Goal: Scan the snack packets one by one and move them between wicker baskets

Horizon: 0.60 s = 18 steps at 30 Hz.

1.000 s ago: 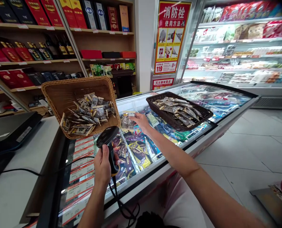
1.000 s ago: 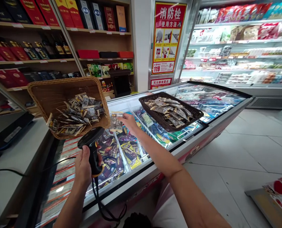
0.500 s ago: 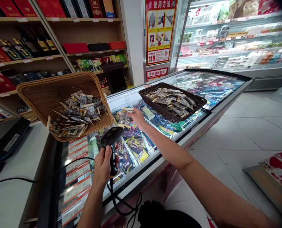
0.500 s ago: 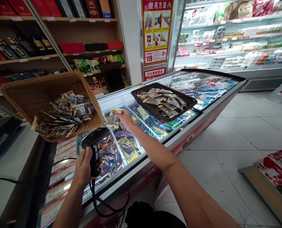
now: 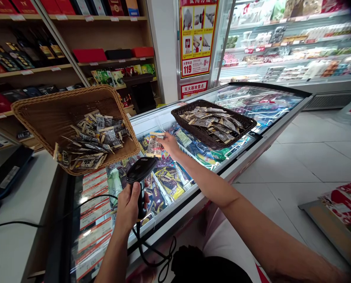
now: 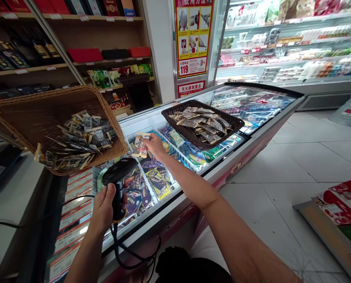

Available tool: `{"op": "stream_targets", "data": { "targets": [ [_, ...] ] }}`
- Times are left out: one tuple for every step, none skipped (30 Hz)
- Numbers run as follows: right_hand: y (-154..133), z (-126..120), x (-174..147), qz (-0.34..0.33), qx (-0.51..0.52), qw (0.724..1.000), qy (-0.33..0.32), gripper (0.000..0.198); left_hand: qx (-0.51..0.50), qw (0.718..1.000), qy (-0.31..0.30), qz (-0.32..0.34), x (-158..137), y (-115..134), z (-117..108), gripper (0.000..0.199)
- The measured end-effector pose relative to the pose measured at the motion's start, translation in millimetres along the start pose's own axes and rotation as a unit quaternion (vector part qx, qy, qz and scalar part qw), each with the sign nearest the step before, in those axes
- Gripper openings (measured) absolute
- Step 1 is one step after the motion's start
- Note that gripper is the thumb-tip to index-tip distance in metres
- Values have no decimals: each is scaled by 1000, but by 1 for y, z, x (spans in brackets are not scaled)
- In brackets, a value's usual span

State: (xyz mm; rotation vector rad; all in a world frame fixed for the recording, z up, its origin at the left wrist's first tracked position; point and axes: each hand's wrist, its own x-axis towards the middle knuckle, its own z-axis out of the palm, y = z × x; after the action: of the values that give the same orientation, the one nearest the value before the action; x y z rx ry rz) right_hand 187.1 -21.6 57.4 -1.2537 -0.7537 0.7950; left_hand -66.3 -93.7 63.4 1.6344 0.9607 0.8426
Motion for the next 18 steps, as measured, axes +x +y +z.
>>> {"op": "stream_targets", "data": {
  "targets": [
    [0,0,0,1,-1,1000,1,30,4,1000,-1,-1,0,0,0,61],
    [0,0,0,3,-3,1000,3,30,9,1000,-3,-1,0,0,0,60],
    [0,0,0,4,-5,1000,4,31,14,1000,-5,1,0,1,0,59],
    [-1,0,0,5,-8,1000,3,33,19,1000,-5,3,-1,2,1,59],
    [-2,0,-1,6,-11,1000,3,34,23,1000,-2,5,-1,3,2,58],
    [-3,-1,-1,5,-14,1000,1,34,24,1000,3,7,-2,5,3,58],
    [-4,-1,-2,5,-17,1000,-2,34,22,1000,10,7,-3,6,4,57],
    [-4,-2,-2,7,-20,1000,-4,33,19,1000,16,6,-4,8,5,57],
    [-5,-2,-2,9,-21,1000,-5,32,14,1000,22,4,-5,9,6,57],
    [-6,-3,-2,12,-21,1000,-6,30,9,1000,25,1,-6,11,7,57],
    [-5,-3,-2,14,-20,1000,-5,27,6,1000,26,-2,-6,12,8,57],
    [-5,-3,-1,16,-18,1000,-3,25,3,1000,26,-4,-7,13,9,57],
    [-4,-3,-1,17,-15,1000,0,23,0,1000,28,-6,-8,14,9,57],
    [-3,-2,1,17,-9,1000,3,22,-4,1000,29,-8,-8,15,9,58],
    [-2,-2,2,18,-1,1000,5,22,-9,999,32,-10,-8,15,10,58],
    [0,-2,4,19,7,1000,5,23,-15,999,36,-13,-8,15,10,58],
    [0,-3,6,20,16,1000,7,24,-24,999,40,-15,-8,14,10,58],
    [0,-4,9,19,24,999,10,25,-33,998,46,-16,-7,13,10,58]
  ]
}}
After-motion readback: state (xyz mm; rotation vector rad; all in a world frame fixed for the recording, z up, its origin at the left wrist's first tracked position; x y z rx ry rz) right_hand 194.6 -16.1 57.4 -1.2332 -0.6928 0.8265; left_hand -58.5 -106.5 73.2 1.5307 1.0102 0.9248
